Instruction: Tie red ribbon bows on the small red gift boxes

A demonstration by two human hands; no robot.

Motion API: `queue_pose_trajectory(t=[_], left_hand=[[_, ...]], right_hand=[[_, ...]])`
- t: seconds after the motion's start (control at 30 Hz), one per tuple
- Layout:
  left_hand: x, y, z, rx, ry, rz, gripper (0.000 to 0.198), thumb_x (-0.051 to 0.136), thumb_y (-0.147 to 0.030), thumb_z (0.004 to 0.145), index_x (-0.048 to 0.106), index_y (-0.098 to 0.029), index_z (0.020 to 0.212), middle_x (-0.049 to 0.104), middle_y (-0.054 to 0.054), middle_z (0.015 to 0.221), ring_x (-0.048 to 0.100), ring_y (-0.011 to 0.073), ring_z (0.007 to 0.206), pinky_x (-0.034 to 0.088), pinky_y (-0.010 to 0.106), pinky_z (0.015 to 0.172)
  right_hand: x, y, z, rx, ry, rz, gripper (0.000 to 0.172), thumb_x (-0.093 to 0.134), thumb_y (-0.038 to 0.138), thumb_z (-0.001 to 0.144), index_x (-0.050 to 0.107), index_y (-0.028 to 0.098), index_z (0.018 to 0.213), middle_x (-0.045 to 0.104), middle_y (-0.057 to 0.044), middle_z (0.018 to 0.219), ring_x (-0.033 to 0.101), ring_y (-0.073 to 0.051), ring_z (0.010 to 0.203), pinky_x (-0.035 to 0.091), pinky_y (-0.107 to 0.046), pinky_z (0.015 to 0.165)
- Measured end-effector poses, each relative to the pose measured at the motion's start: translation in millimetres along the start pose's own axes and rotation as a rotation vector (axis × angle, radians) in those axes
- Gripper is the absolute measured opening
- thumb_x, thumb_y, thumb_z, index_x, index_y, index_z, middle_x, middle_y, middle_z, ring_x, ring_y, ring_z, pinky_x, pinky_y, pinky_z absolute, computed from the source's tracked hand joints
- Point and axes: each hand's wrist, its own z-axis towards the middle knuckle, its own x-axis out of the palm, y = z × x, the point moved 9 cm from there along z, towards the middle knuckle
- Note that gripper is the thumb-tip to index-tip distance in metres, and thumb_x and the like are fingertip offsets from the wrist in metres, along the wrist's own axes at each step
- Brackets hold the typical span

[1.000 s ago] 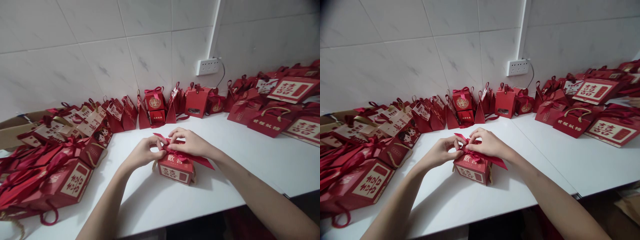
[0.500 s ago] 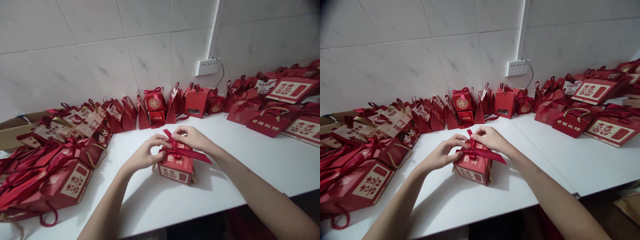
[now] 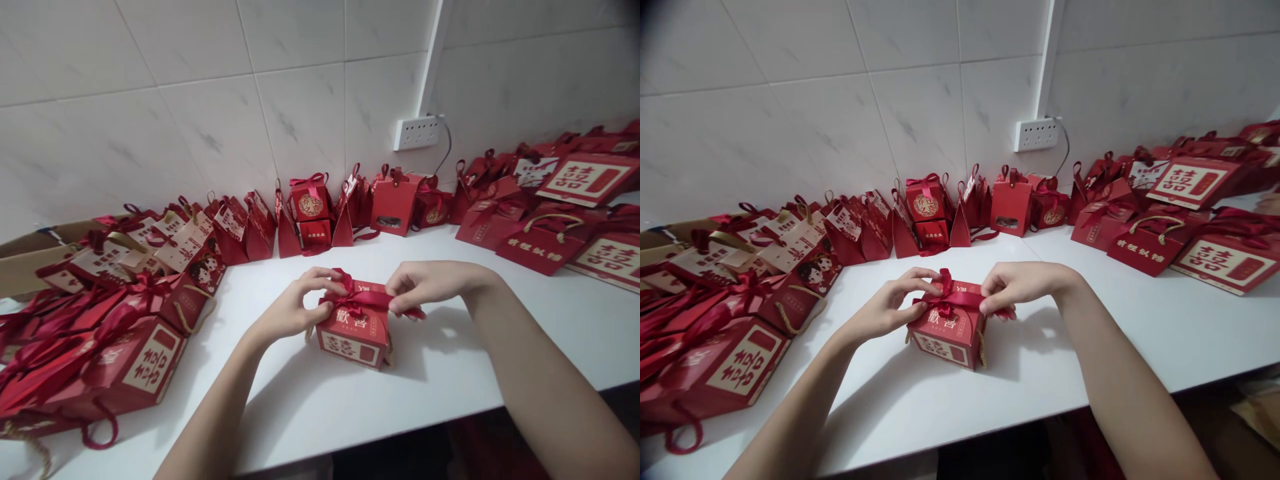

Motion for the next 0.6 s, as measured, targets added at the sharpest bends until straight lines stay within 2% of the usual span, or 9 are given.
queue_pose_trajectory(t=[0.1,0.23,0.3,0.47,0.53,0.6], left_hand=[[1.3,-1,0,0.019,0.017,0.004,0.033,0.053,-0.01,0.076,0.064,-0.024,0.103,0.05,0.007,0.127,0.043,0.0221,0.124,0.032,0.038,0.106],[4.9,-4,0,0.03,0.054,0.022,0.041,0.052,-0.013,0.077,0.059,-0.026,0.115,0.043,0.005,0.136,0.039,0.024,0.127,0.031,0.04,0.107],[7.7,-5,-1,0.025,0.078,0.029,0.044,0.051,-0.017,0.079,0.056,-0.028,0.121,0.037,0.004,0.141,0.035,0.026,0.131,0.029,0.042,0.109],[14.5,-1,-1,-0.036,0.129,0.029,0.042,0.049,-0.025,0.083,0.055,-0.031,0.124,0.029,0.001,0.147,0.025,0.0276,0.136,0.023,0.043,0.111],[15.6,2,-1,-0.045,0.133,0.027,0.041,0.048,-0.027,0.084,0.055,-0.031,0.124,0.029,0.001,0.148,0.025,0.0273,0.136,0.022,0.043,0.112],[16.3,4,-1,-0.046,0.128,0.031,0.041,0.048,-0.028,0.085,0.053,-0.031,0.125,0.03,0.001,0.147,0.026,0.0274,0.135,0.021,0.044,0.112]], right_hand=[[-19,10,0,-0.11,-0.171,0.004,0.039,0.056,0.05,0.079,0.053,0.016,0.062,0.052,0.002,0.059,0.044,-0.008,0.055,0.035,-0.023,0.056],[-42,10,1,-0.1,-0.444,0.042,0.043,0.053,0.051,0.08,0.044,0.017,0.055,0.043,0.004,0.053,0.037,-0.008,0.052,0.03,-0.025,0.055],[-49,7,5,-0.08,-0.578,0.038,0.041,0.052,0.05,0.08,0.046,0.017,0.056,0.042,0.005,0.053,0.036,-0.008,0.052,0.029,-0.025,0.054],[-57,-4,15,-0.01,-0.845,-0.082,0.029,0.053,0.042,0.08,0.059,0.016,0.071,0.053,0.001,0.065,0.046,-0.012,0.061,0.034,-0.026,0.059],[-62,1,5,-0.051,-0.978,-0.123,0.026,0.056,0.041,0.078,0.06,0.016,0.08,0.058,-0.002,0.076,0.05,-0.013,0.069,0.037,-0.027,0.065],[-60,14,-5,-0.157,-1.008,-0.101,0.031,0.061,0.044,0.076,0.059,0.017,0.09,0.057,-0.001,0.078,0.05,-0.013,0.068,0.039,-0.027,0.064]])
